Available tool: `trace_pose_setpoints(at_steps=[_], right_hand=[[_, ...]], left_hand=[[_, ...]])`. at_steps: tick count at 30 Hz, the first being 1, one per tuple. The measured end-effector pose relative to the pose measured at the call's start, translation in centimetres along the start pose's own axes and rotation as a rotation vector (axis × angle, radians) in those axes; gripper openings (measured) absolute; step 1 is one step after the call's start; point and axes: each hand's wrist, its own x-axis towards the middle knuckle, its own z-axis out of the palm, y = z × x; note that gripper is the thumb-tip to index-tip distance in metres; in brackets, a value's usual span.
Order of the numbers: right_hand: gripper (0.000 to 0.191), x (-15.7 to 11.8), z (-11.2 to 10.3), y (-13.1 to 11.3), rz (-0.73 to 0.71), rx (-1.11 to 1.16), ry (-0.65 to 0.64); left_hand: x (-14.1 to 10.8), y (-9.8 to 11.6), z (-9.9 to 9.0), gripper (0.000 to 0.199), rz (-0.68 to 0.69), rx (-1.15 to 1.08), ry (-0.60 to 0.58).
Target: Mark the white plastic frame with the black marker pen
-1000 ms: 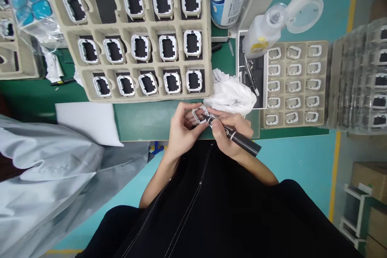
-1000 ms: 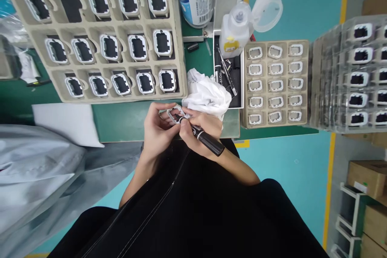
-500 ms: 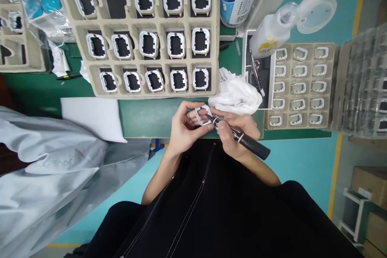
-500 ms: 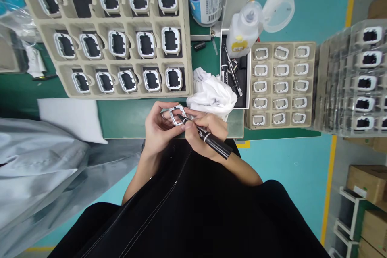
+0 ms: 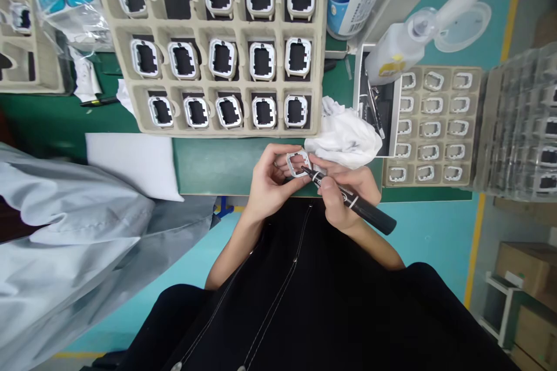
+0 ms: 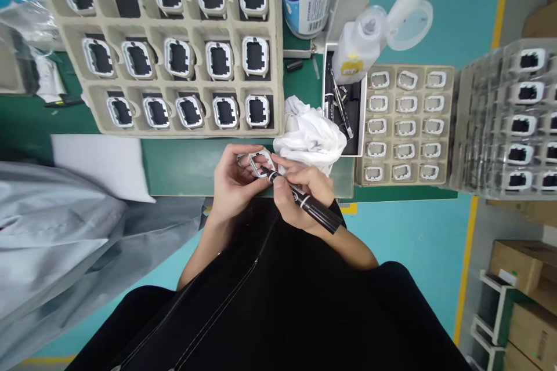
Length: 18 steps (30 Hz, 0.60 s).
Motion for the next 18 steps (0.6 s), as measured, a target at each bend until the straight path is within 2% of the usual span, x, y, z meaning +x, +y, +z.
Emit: trace_pose_setpoints(at_steps=[10,13,18], right_hand=[[0.014,0.1,0.2,-0.6,0.014,-0.081,0.008],[0.014,0.3,0.2,-0.7,0.039,-0.11,-0.004],[0.017,0.6,0.2,-1.1,0.056,-0.166,-0.003]], left_hand=[[-0.1,-0.2,0.2,0.057,0.046,0.007,-0.022],[-0.4,-0.6,0.4,0.058,0.051,0.062,0.005],[-0.9,-1.2,0.6,0.048,0.071,0.166,0.03]])
